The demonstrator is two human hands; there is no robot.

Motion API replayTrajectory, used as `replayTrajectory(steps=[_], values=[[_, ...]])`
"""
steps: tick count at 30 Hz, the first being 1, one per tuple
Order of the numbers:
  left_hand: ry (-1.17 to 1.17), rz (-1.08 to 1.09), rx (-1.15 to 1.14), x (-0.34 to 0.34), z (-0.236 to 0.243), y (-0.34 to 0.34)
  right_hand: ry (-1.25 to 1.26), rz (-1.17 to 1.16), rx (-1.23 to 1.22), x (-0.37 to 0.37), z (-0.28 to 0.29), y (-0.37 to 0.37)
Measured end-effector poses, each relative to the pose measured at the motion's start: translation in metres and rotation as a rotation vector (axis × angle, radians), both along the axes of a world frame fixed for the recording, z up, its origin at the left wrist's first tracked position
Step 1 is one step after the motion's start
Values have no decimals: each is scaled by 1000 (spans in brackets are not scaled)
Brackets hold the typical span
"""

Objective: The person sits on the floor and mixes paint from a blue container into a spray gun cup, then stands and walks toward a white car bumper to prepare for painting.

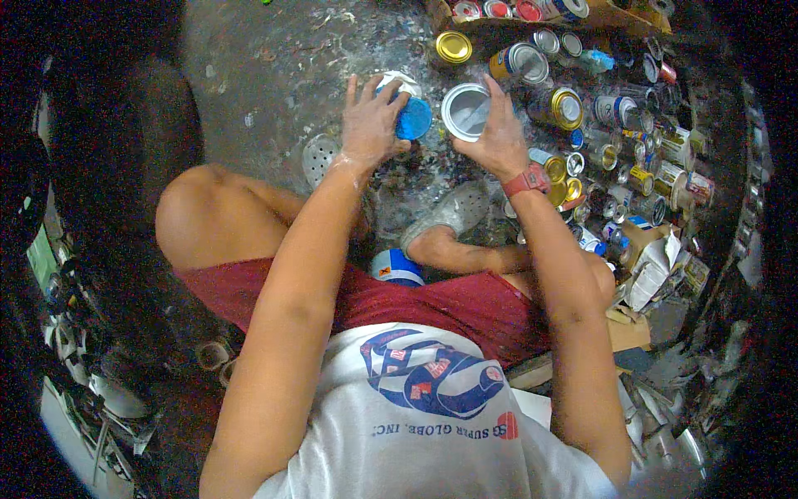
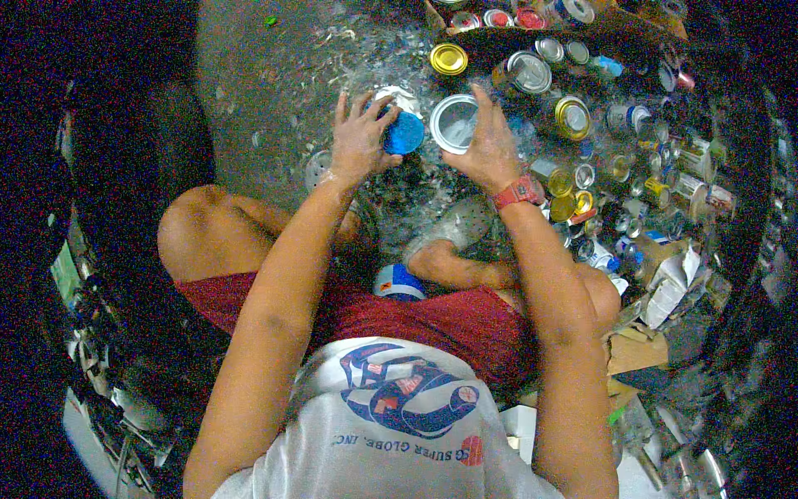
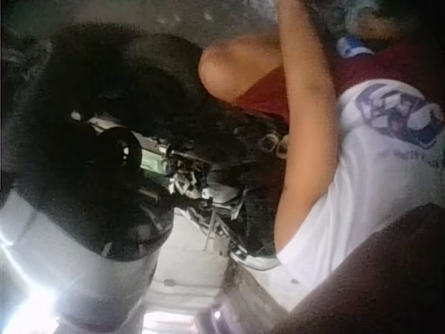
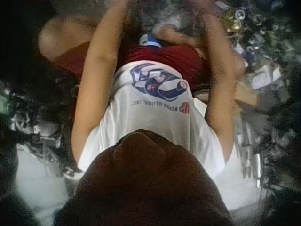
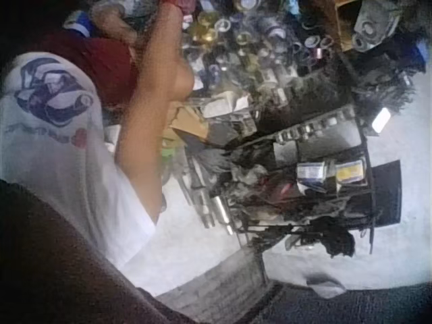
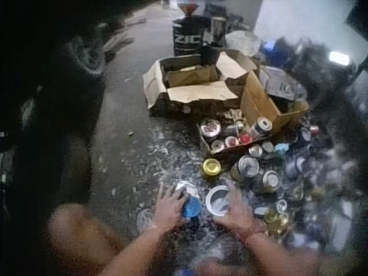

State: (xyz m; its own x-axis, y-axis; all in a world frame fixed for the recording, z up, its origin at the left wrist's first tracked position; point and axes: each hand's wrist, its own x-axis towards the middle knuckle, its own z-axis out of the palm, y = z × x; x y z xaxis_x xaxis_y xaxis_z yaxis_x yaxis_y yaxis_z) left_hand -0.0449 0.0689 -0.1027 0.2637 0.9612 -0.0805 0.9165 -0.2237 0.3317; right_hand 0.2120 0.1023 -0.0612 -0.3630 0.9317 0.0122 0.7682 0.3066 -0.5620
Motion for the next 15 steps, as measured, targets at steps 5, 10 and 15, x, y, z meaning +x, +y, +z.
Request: replayTrajectory(steps=[5,10,15], values=[[-58,28,44,6,-2,-5,-247,262,-20,-12,43,9],[-18,33,-8,7,-5,-11,-421,356,-196,-43,62,6],[-12,40,15,5,-11,-15,-504,413,-190,-56,54,7]])
